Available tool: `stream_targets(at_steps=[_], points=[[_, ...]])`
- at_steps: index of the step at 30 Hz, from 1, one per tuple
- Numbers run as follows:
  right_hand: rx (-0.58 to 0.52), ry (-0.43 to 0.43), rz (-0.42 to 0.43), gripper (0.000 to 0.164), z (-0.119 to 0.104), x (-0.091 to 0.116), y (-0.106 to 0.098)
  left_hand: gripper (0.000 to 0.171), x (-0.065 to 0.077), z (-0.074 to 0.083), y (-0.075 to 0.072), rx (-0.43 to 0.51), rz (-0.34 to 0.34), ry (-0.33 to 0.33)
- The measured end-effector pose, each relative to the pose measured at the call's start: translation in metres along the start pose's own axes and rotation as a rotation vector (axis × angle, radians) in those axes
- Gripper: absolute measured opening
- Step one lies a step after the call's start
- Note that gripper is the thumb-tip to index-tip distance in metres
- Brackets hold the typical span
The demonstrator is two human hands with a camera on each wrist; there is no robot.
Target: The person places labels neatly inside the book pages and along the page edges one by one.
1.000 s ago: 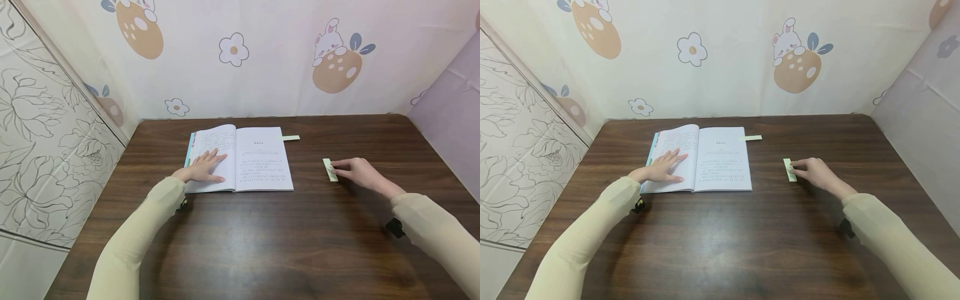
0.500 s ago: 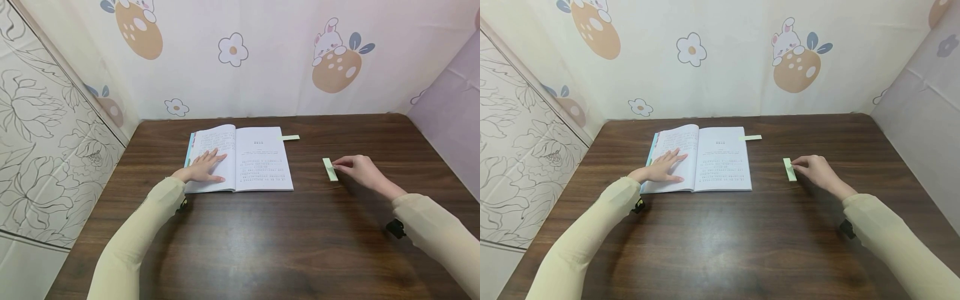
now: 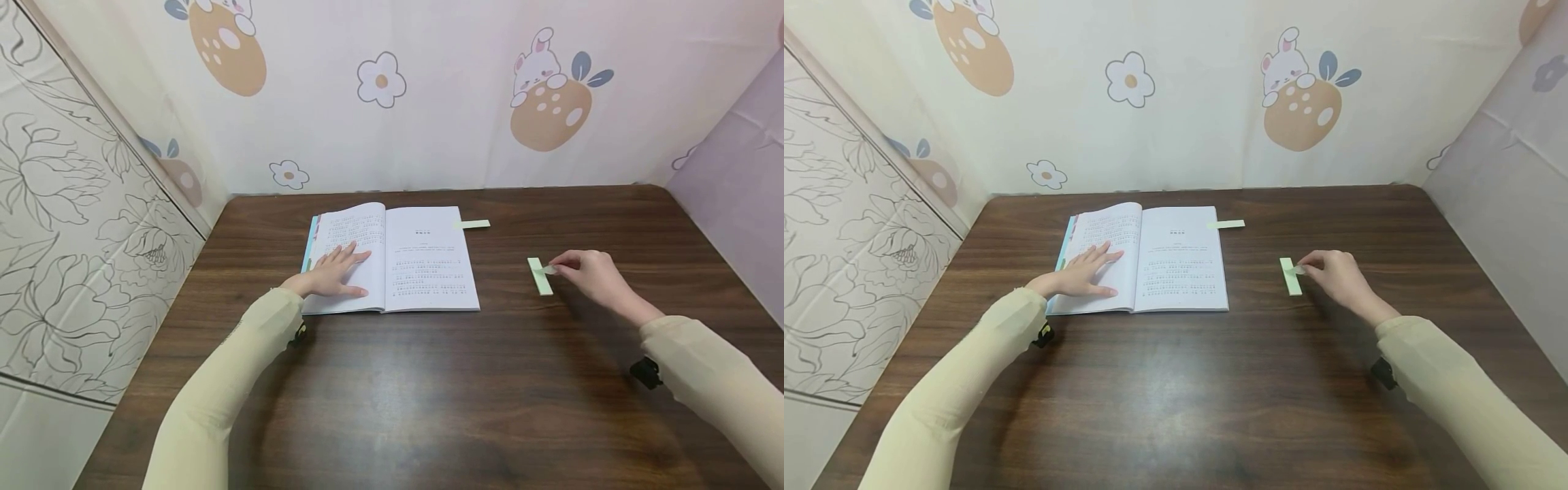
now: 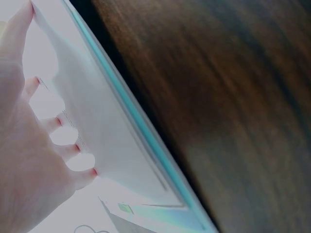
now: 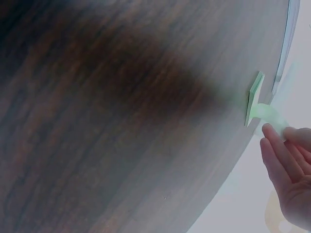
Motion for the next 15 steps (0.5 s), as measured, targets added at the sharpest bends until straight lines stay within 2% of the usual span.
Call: stream_targets(at_steps=[8, 15], points=[[-0.009, 0.028, 0.069, 0.008, 0.0029, 0.0009, -0.0012, 0.081, -0.0001, 0.0003, -0.0005, 0.003, 0.007, 0.008], [-0.031, 0.083, 0.073, 0.011, 0.0065, 0.0019, -0.0003, 0.081, -0.0003, -0.0003, -0.0004, 0.008, 0.007, 0.005]])
Point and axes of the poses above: each hand's wrist, its own x-axis away from the middle knuckle, its own y-axis out of the palm, z = x × y, the point moved 3 cm from there along -x, towards the middle knuckle, and after that the axes turned 15 degrees about x, right-handed, at the moved point
